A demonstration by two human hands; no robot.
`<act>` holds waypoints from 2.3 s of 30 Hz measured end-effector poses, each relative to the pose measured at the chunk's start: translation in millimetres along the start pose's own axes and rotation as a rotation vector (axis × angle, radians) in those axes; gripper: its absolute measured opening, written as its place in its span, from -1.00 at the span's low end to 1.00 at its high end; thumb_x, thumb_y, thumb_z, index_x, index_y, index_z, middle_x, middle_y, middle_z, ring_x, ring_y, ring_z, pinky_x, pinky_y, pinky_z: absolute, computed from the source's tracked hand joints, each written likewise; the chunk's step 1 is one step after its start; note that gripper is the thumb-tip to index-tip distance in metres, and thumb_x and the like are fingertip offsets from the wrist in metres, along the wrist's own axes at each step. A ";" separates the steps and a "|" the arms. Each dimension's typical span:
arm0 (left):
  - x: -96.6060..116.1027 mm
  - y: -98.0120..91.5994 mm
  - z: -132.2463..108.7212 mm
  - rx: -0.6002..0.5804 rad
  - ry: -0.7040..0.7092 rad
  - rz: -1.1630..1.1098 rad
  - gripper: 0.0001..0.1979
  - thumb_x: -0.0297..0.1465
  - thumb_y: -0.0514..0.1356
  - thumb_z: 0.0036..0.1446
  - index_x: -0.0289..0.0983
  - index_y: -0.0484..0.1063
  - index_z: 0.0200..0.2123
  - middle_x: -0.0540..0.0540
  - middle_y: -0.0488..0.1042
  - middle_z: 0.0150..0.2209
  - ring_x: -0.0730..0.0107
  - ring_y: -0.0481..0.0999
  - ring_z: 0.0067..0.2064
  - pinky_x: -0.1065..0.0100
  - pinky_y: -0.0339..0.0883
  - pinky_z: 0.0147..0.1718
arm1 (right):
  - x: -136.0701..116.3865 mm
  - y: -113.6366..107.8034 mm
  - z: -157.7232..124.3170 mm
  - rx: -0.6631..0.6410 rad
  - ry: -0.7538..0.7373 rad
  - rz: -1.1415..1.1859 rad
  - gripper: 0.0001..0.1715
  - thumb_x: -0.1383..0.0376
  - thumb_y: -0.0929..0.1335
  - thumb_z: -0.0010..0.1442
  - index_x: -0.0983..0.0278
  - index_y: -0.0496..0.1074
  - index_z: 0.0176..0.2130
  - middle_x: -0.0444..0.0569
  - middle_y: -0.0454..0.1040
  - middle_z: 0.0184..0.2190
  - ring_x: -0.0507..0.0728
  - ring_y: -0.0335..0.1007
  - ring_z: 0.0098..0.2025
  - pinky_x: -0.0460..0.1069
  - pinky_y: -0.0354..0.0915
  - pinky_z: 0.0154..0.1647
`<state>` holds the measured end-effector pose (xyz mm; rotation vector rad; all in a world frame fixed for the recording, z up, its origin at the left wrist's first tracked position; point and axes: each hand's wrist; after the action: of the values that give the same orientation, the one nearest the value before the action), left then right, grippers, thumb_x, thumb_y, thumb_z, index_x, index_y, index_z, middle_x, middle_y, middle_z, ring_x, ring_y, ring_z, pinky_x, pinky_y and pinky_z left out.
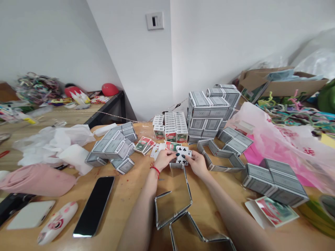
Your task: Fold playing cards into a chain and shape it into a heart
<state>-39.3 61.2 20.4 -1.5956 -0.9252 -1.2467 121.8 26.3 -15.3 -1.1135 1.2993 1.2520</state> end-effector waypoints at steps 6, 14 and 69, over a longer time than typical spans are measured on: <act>-1.1 1.1 0.5 -0.016 0.000 -0.027 -0.61 -0.14 0.24 -0.26 -0.43 0.43 -0.59 -0.02 0.34 -0.64 0.58 0.20 -0.58 0.50 0.04 -0.61 | -2.5 1.0 0.2 0.003 0.020 0.058 -0.58 0.11 0.41 -0.19 0.32 0.39 -0.33 0.01 0.51 -0.41 0.16 0.43 -0.37 0.04 0.34 -0.35; -1.4 2.0 1.0 -0.006 0.024 0.040 -0.66 -0.19 0.22 -0.22 -0.39 0.34 -0.67 0.03 0.28 -0.67 0.59 0.18 -0.59 0.49 0.04 -0.60 | -4.0 3.9 0.8 0.015 0.025 0.074 -0.57 0.14 0.41 -0.18 0.32 0.40 -0.29 0.02 0.52 -0.38 0.18 0.44 -0.33 0.04 0.34 -0.33; -6.6 5.0 1.1 0.095 -0.024 -0.124 -0.71 -0.26 0.24 -0.23 -0.36 0.28 -0.70 0.12 0.13 -0.82 0.67 0.05 -0.73 0.51 -0.12 -0.69 | 3.4 1.8 1.7 -0.044 -0.041 -0.125 -0.77 0.20 0.34 -0.07 0.30 0.34 -0.40 -0.06 0.45 -0.48 0.06 0.33 -0.47 -0.07 0.24 -0.47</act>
<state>-35.8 60.4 12.9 -1.5003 -1.0969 -1.2517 119.7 28.1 -18.5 -1.1758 1.1582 1.2092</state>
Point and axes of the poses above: each hand's wrist, its own z-axis towards the middle knuckle, its own y-axis out of the palm, x = y × z
